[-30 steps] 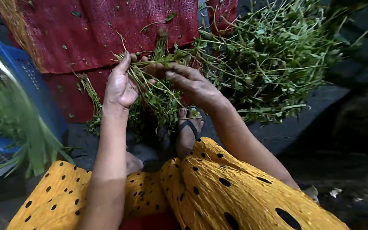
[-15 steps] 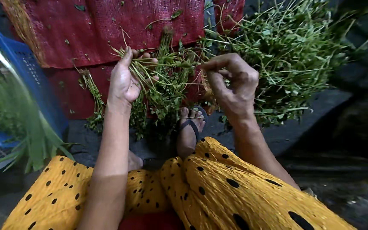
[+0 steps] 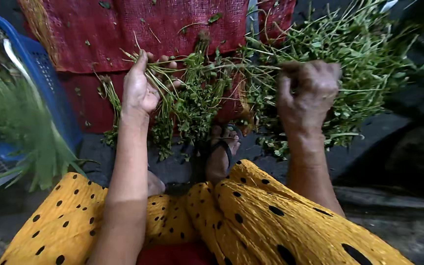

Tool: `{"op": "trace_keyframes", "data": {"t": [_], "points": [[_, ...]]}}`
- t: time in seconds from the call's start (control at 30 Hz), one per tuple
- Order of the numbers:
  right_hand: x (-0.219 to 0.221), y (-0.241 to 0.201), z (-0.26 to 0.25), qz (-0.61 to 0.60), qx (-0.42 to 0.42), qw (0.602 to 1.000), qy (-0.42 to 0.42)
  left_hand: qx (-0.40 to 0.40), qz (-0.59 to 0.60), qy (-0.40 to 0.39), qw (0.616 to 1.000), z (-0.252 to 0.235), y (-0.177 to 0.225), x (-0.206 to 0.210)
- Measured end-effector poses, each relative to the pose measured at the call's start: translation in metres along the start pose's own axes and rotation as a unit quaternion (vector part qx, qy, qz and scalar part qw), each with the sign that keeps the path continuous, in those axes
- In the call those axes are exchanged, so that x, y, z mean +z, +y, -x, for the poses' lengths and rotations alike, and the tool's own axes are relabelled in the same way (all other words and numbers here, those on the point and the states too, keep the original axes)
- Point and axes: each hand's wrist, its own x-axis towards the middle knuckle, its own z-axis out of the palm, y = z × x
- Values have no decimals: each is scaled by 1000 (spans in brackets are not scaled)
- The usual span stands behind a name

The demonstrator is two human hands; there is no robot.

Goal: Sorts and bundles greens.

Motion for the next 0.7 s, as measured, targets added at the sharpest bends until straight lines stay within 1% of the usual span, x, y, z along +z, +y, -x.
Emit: {"op": "trace_keyframes", "data": {"t": [0.07,0.13,0.17,0.27,0.37,0.4,0.43,0.5,0.6,0.63,0.67,0.7], "points": [[-7,13,-1,35,63,997,6,-1,16,4,1000,1,2,-1],[-6,6,-7,0,75,997,5,-3,25,-4,1000,0,1,0],[-1,-1,-11,-35,67,997,-2,-4,25,-9,1000,0,0,0],[21,-29,-19,-161,11,985,-60,-6,38,-15,999,1,-4,1],[39,-49,-19,-222,-47,971,-77,-10,42,-7,999,4,-3,1],[42,-52,-19,-240,-50,966,-86,-9,41,-8,999,4,-2,1],[43,-55,-19,-265,-40,958,-99,-7,42,-9,999,3,-2,1],[44,-58,-18,-325,8,934,-147,-5,48,-8,999,3,-2,0],[47,-60,-16,-409,62,878,-241,-11,52,-6,999,0,-7,1],[48,-60,-14,-422,71,867,-255,-16,54,-6,998,0,-8,2],[50,-60,-12,-431,81,863,-253,-19,53,-7,998,-1,-8,3],[51,-59,-11,-435,93,865,-233,-20,51,-12,998,-1,-9,3]]}}
